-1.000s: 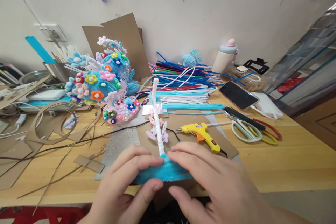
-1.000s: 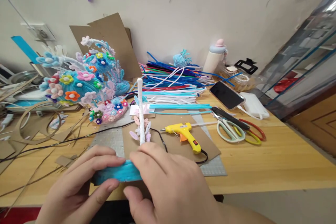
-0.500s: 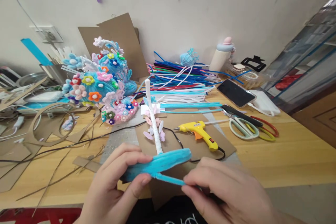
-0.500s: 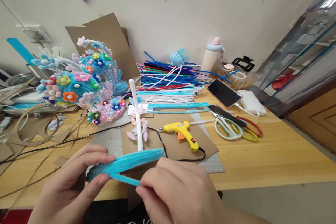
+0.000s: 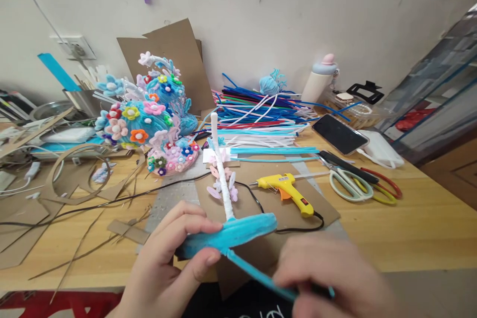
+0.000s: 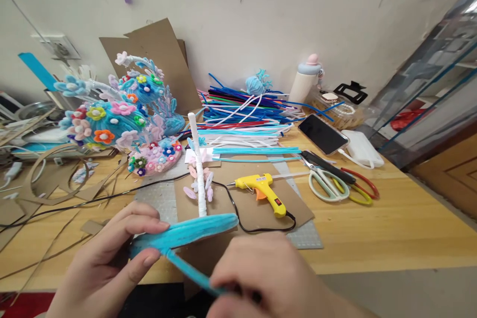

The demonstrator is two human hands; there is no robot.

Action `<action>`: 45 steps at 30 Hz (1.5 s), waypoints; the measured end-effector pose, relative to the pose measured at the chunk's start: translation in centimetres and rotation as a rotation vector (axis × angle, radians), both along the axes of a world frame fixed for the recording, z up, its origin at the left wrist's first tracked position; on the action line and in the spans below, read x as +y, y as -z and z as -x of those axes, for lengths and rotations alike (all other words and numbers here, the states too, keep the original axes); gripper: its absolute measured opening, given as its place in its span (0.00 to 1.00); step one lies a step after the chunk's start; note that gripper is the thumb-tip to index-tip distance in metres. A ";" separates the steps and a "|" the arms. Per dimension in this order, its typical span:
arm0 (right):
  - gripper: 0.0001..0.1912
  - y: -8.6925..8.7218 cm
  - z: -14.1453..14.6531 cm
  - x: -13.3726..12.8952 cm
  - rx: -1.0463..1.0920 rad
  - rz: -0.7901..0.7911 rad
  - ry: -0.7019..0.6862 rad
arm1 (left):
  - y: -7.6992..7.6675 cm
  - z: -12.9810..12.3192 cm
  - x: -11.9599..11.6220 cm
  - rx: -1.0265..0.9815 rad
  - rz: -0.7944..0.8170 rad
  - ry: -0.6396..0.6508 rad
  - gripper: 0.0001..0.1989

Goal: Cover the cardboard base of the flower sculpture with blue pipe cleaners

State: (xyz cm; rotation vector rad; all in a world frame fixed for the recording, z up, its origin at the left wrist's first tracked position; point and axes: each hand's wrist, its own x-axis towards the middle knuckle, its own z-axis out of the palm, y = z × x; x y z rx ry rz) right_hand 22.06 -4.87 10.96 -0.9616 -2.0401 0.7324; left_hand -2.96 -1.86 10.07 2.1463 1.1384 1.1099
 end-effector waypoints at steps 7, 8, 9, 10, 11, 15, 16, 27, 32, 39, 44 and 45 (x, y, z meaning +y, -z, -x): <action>0.14 5.3 -5.1 5.2 -0.448 0.212 0.785 | 0.1 0.0 0.0 -0.023 0.004 0.010 0.08; 0.13 6.1 -5.5 5.8 -0.474 0.246 0.776 | 0.1 0.0 0.0 -0.021 0.003 0.010 0.08; 0.13 6.9 -5.8 6.2 -0.488 0.275 0.755 | 0.2 0.0 0.0 -0.021 0.002 0.012 0.09; 0.12 7.6 -5.9 6.5 -0.494 0.297 0.731 | 0.2 0.0 -0.1 -0.022 0.001 0.012 0.09; 0.11 8.3 -5.9 6.6 -0.490 0.310 0.710 | 0.3 -0.1 -0.1 -0.023 0.003 0.013 0.09; 0.11 9.6 -5.7 6.8 -0.391 0.298 0.694 | 0.5 -0.2 -0.2 -0.029 0.002 0.034 0.09; 0.11 9.6 -5.8 6.9 -0.347 0.283 0.711 | 0.6 -0.2 -0.2 -0.029 0.003 0.039 0.09; 0.08 4.3 -4.4 1.6 0.293 0.267 0.311 | 0.6 -0.3 -1.0 0.029 0.075 0.086 0.15; 0.09 1.4 -2.3 -0.3 0.036 0.216 0.139 | 0.3 -1.6 -1.4 -0.150 0.078 0.031 0.13; 0.18 2.9 0.1 -1.6 0.285 0.364 0.047 | 0.9 -3.2 -0.9 -0.630 0.672 -0.072 0.13; 0.11 4.8 -1.1 -2.3 0.371 0.493 0.241 | 1.7 -2.8 -1.4 -0.596 0.560 -0.213 0.18; 0.10 4.8 -1.7 -2.3 0.340 0.480 0.269 | 1.8 -2.7 -1.5 -0.585 0.561 -0.202 0.17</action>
